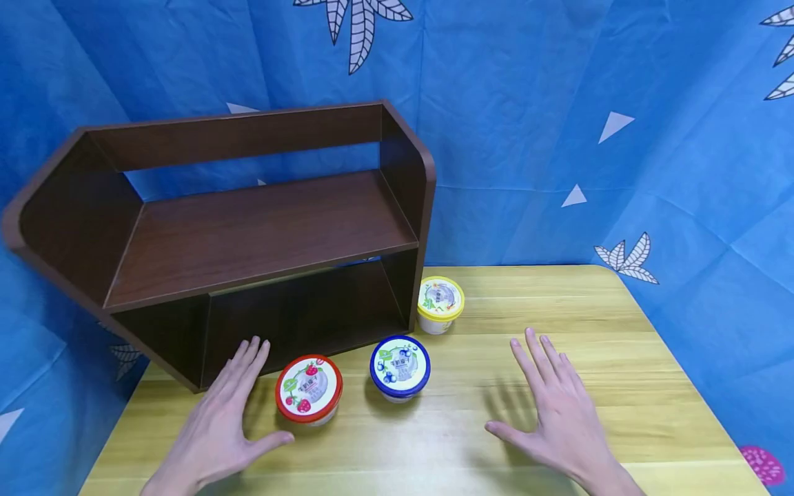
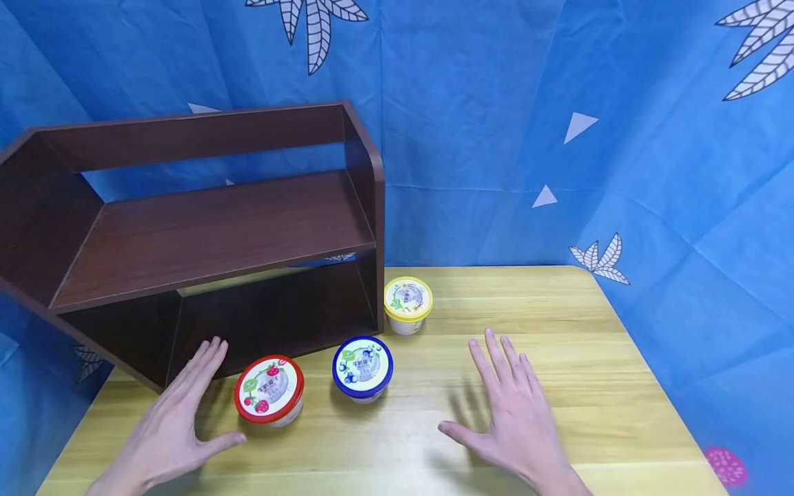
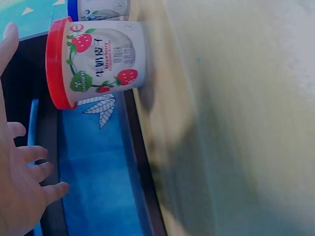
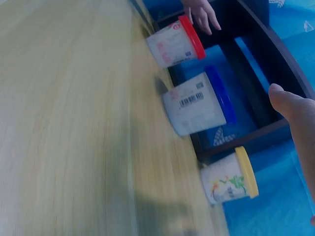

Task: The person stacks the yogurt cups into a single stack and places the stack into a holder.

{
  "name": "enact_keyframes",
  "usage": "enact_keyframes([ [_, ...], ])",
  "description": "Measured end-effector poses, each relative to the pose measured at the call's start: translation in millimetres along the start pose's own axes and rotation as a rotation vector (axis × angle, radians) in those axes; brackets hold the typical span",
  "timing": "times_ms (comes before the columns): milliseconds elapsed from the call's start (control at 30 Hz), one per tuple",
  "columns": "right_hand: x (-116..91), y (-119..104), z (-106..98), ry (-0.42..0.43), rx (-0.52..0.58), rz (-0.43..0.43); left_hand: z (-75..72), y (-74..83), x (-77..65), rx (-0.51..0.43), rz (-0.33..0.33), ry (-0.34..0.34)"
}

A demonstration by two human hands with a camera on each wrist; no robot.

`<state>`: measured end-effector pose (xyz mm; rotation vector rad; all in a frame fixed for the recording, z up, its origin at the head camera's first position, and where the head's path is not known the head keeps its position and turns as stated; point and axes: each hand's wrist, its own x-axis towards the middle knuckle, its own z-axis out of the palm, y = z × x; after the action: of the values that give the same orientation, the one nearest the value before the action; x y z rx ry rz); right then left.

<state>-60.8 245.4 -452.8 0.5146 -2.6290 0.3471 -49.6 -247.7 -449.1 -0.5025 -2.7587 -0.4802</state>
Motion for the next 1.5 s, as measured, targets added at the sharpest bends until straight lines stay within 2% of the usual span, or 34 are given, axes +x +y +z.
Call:
enact_keyframes([
  [267, 6, -13, 10, -0.018, 0.093, 0.010, 7.8, -3.1, -3.8, -0.131, -0.072, -0.008],
  [467, 9, -23, 23, -0.058, 0.248, 0.020, 9.4, -1.8, -5.8, -0.207, -0.154, -0.083],
  [667, 9, -30, 37, -0.093, 0.418, 0.076, 14.2, -4.0, -7.9, -0.304, -0.184, -0.117],
  [800, 11, -37, 45, -0.122, 0.511, 0.144, 19.9, -6.5, -8.6, -0.370, -0.192, -0.096],
  [933, 16, -43, 52, -0.132, 0.609, 0.183, 29.2, -9.8, -9.2, -0.438, -0.170, -0.040],
  [1067, 22, -47, 60, -0.135, 0.661, 0.187, 38.5, -12.3, -8.8, -0.580, -0.143, -0.002],
  [1200, 27, -50, 68, -0.152, 0.702, 0.178, 45.6, -12.6, -8.0, -0.694, -0.139, 0.003],
  [1500, 39, -56, 78, -0.205, 0.891, 0.186, 50.2, -9.2, -7.4, -0.749, -0.197, -0.021],
])
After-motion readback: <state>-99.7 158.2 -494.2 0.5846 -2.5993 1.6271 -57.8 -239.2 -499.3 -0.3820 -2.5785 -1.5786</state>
